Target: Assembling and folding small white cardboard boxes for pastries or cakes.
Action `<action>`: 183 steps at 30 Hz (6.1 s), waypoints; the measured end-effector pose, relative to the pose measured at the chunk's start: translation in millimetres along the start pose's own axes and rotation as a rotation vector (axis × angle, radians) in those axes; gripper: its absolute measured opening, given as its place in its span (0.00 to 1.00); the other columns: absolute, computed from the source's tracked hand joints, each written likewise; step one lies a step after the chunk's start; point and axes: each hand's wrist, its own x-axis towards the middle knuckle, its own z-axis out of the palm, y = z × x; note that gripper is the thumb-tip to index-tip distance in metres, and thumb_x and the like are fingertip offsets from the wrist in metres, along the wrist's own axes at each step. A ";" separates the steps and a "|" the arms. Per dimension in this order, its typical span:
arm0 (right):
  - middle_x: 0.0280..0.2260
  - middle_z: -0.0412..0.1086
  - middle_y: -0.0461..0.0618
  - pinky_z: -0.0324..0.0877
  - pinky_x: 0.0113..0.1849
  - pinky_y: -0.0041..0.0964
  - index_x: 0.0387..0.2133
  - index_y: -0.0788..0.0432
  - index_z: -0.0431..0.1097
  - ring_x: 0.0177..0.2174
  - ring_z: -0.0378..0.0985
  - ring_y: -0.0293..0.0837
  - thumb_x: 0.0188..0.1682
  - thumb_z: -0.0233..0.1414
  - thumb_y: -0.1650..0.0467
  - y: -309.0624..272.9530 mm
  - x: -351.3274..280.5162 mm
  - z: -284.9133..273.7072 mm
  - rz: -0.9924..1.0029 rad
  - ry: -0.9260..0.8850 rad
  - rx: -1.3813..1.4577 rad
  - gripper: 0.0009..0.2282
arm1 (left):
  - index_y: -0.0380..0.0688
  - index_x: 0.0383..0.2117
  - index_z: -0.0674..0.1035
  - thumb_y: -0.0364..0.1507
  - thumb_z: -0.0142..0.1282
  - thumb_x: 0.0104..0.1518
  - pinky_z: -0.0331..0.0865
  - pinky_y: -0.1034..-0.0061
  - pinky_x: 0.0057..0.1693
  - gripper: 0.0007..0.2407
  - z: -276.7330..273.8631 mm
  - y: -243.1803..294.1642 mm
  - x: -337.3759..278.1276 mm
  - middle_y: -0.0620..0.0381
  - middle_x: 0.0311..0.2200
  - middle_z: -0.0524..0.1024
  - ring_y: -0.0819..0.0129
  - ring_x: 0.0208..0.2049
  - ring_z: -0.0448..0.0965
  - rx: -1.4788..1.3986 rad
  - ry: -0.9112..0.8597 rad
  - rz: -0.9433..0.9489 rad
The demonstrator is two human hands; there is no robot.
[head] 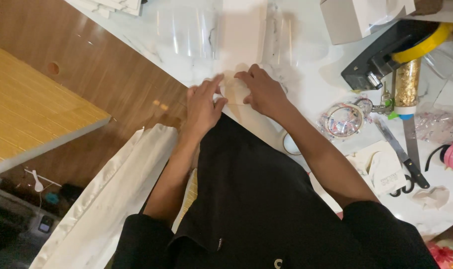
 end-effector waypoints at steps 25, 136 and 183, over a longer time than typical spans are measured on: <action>0.63 0.60 0.51 0.61 0.50 0.46 0.49 0.44 0.75 0.50 0.67 0.54 0.49 0.57 0.63 -12.1 -44.7 48.5 -0.293 0.593 -0.030 0.15 | 0.50 0.56 0.69 0.22 0.59 0.54 0.67 0.66 0.57 0.22 -26.7 -2.1 133.5 0.55 0.51 0.68 0.56 0.52 0.72 0.225 0.523 0.228; 0.47 0.68 0.62 0.38 0.67 0.58 0.54 0.71 0.69 0.47 0.77 0.58 0.38 0.68 0.63 0.6 -52.5 -40.2 0.148 0.177 -0.397 0.32 | 0.42 0.72 0.55 0.37 0.46 0.68 0.42 0.58 0.74 0.28 -78.6 -9.9 91.0 0.43 0.74 0.44 0.50 0.73 0.49 0.568 -0.500 0.127; 0.46 0.66 0.56 0.77 0.35 0.34 0.55 0.62 0.62 0.36 0.80 0.47 0.48 0.59 0.78 3.5 -113.1 -18.0 0.283 0.594 1.106 0.22 | 0.43 0.40 0.73 0.16 0.55 0.59 0.69 0.84 0.46 0.09 -36.7 11.4 107.1 0.53 0.57 0.73 0.77 0.32 0.68 -0.690 0.360 -0.022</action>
